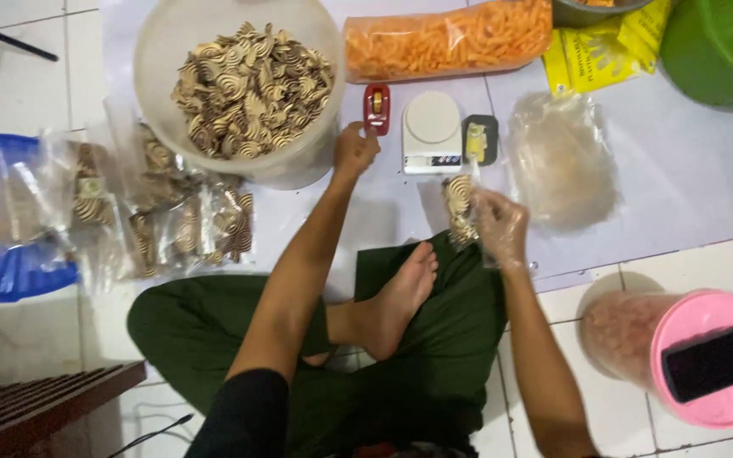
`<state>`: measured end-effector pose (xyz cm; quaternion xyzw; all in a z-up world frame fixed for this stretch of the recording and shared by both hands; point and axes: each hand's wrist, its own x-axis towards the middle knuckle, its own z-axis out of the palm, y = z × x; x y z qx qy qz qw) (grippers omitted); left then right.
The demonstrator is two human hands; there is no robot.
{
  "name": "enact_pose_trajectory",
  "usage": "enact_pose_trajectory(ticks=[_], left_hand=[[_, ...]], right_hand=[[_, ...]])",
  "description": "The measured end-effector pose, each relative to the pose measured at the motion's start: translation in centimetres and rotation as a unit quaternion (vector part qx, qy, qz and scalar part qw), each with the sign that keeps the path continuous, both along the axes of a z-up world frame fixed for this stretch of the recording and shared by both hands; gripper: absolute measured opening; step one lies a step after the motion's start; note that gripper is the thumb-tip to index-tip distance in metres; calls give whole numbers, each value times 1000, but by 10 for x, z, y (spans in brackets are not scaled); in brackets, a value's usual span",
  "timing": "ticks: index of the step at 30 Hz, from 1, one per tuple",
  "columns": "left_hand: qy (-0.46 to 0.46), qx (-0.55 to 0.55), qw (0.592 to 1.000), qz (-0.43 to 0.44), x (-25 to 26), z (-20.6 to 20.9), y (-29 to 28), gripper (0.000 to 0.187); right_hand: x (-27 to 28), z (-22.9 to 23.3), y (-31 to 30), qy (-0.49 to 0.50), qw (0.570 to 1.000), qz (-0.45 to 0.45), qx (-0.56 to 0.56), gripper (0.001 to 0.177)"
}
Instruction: Packing spiral-patterned cookies into small plastic bags for individual sale.
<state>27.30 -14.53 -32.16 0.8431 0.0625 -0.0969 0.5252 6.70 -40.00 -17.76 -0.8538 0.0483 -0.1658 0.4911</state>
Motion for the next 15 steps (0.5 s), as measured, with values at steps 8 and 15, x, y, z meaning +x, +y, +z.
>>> enact_pose_trajectory(ticks=[8,15], left_hand=[[190,-43,979,64,63,-27,-13,35],[219,-53,972,65,84,-52,-22,24]], right_hand=[[6,-33,0,62,979,-104,163,16],[12,-21,8,89,973,-104,186,15]])
